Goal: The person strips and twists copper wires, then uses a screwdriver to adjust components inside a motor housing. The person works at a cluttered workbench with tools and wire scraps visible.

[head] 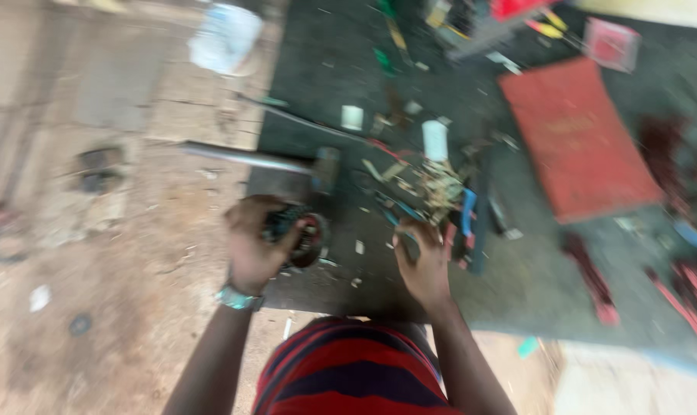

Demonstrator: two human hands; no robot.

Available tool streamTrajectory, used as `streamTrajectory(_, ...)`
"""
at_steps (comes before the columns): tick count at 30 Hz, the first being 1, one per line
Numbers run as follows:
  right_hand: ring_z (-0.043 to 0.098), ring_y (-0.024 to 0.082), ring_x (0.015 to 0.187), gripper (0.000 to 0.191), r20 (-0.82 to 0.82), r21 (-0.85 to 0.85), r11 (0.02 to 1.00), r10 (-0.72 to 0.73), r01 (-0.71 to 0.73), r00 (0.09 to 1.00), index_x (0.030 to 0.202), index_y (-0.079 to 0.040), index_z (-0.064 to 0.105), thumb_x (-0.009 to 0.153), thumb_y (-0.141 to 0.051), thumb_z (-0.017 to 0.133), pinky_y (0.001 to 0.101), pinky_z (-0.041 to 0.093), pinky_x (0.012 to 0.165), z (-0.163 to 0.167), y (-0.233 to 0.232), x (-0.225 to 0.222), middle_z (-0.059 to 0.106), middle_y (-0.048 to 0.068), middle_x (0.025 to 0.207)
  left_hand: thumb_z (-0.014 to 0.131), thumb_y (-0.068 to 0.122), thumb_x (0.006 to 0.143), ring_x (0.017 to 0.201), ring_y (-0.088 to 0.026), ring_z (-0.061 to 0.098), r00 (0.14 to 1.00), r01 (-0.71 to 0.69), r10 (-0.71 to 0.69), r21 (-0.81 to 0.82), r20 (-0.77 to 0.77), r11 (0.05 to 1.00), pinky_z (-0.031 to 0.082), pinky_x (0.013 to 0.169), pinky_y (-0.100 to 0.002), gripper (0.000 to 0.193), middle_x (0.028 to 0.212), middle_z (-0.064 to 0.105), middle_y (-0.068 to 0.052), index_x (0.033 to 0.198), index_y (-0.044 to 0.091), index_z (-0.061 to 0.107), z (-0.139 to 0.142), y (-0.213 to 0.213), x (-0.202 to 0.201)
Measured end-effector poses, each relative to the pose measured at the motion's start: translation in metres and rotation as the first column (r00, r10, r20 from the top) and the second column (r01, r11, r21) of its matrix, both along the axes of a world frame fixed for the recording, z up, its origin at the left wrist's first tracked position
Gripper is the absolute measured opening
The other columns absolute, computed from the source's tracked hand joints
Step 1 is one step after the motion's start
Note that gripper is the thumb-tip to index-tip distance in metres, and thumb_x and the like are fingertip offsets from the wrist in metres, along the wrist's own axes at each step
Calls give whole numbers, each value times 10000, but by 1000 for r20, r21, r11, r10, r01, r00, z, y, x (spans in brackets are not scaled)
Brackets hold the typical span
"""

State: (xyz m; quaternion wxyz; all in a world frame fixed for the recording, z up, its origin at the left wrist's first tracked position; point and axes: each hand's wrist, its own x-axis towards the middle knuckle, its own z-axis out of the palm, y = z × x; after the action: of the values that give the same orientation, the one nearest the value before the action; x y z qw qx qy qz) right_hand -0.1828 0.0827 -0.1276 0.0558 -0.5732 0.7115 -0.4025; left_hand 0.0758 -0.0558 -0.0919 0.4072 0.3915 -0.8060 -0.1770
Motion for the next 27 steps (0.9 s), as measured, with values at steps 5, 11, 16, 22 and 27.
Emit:
streamTrajectory(5,621,325,1176,190,-18,82,967,-239,240,971,1068,-88,670,890,-85,735,476,441,1033,-17,12,-60,701,86,1180,891,297,768,1057,-273,654,993,-48,49,-6,109,999,398,1073,-477,393,1090,733,-126,1032,79,698,-12,-4,-12)
streamTrajectory(11,480,343,1294,286,-208,210,878,-390,430,897,1117,-160,730,838,-95,732,552,389,986,-24,24,-93,586,68,1377,929,319,590,1255,-393,574,947,45,-48,16,319,999,356,1101,-572,776,1288,664,-207,1241,33,619,18,-11,-19)
streamTrajectory(16,495,340,1291,348,-291,167,905,-334,391,897,1117,-187,735,815,-24,678,547,378,1007,-28,29,-113,606,39,1382,936,296,610,1248,-438,537,942,-42,-19,175,335,984,438,1073,-571,897,1352,501,-251,1359,9,534,19,0,-15)
streamTrajectory(22,562,323,1190,349,-284,104,913,-352,394,892,1113,-180,734,848,23,629,516,410,935,-31,37,-163,680,28,1279,862,428,853,1247,-373,531,993,-114,115,35,-25,993,591,1060,-467,869,1460,343,-261,1430,-36,406,-28,15,-29)
streamTrajectory(27,569,321,1175,270,-260,148,930,-291,336,921,1031,-188,751,849,-11,657,504,420,962,-29,38,-189,690,9,1141,902,367,744,1239,-457,506,937,-350,343,149,73,925,553,984,-541,912,1449,315,-308,1442,-25,466,-38,45,-48)
